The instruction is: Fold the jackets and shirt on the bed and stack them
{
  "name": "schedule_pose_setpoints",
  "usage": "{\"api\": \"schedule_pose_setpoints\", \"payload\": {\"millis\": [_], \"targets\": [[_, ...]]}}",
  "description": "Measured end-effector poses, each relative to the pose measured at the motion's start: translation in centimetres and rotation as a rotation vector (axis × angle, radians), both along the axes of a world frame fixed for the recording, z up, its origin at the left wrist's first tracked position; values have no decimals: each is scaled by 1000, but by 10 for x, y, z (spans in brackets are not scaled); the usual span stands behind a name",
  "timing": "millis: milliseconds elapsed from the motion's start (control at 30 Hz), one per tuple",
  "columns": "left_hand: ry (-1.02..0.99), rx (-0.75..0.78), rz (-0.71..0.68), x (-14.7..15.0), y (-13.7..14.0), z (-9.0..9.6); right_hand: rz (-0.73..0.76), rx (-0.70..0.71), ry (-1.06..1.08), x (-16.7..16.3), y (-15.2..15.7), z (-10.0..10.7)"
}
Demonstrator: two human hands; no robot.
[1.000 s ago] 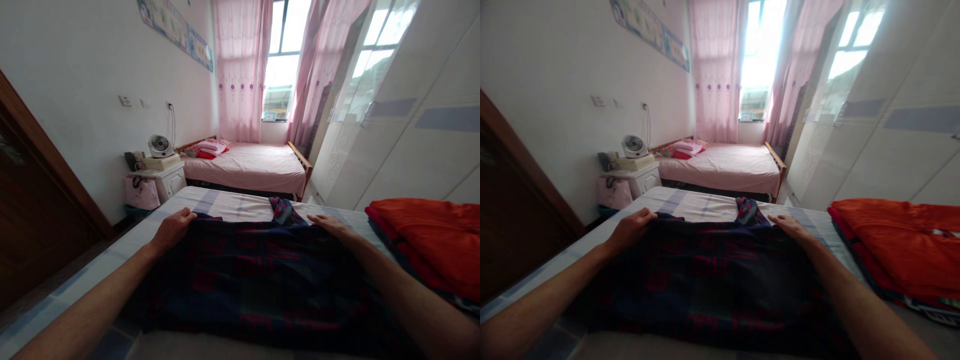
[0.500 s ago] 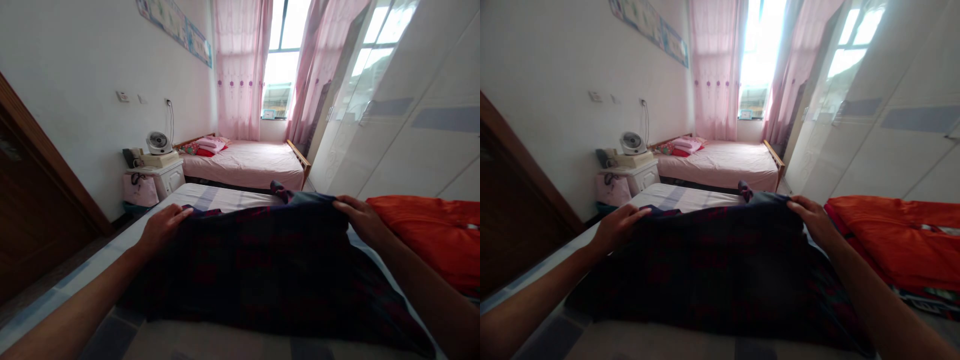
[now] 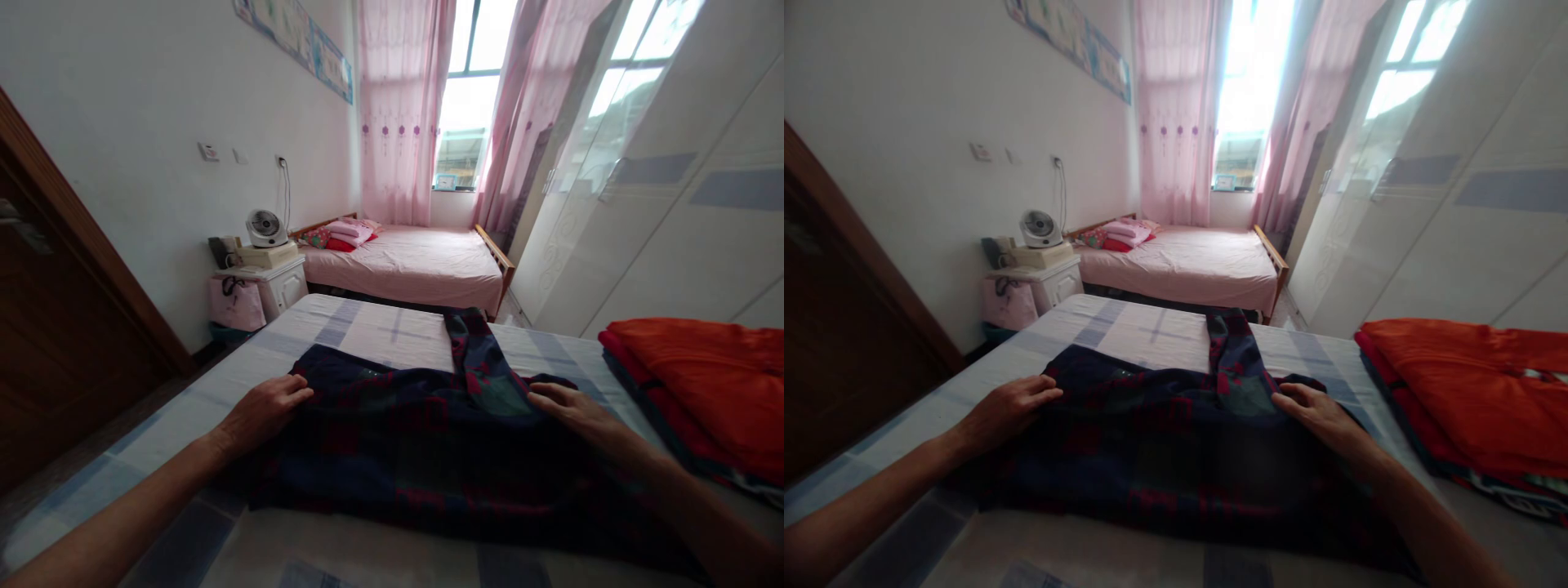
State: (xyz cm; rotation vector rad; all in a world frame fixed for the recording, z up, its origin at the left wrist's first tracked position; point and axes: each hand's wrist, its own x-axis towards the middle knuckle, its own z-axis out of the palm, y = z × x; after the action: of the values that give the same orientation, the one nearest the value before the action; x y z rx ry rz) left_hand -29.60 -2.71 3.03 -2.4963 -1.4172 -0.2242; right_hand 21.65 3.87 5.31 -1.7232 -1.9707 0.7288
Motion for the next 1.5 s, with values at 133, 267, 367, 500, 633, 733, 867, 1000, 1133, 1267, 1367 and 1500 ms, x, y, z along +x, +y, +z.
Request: {"api": "schedule_pose_setpoints", "payload": {"millis": [133,267,367,500,633,733,867,1000,1133,1267,1367,1500], "targets": [[-17,-20,206,8,27,19,164,-131,78,-15,26,2],[-81,80,352,18,81,49,-133,109,360,-24,74,30],[-139,193,405,24,111,72,-263,274,554,-26,105,59],[-175,269,362,20,102,78,-179,366,650,-23,94,73],[-143,208,209,-2,51,37,21,112,483,-11,38,36],[-115,70,85,-14,20,1,111,-54,318,-4,6,-1],[-147,38,175,-9,25,-4,-185,317,46,-21,-4,-8],[-231,175,269,11,64,42,110,409,-32,-76,-19,25],[-254,335,291,26,91,90,645,241,-46,-139,-25,32],[-238,392,325,29,99,103,643,287,-177,-178,9,1],[-190,274,361,23,101,84,631,268,-229,-195,30,-14],[-176,177,407,5,105,48,522,370,-175,-190,32,-5]]}}
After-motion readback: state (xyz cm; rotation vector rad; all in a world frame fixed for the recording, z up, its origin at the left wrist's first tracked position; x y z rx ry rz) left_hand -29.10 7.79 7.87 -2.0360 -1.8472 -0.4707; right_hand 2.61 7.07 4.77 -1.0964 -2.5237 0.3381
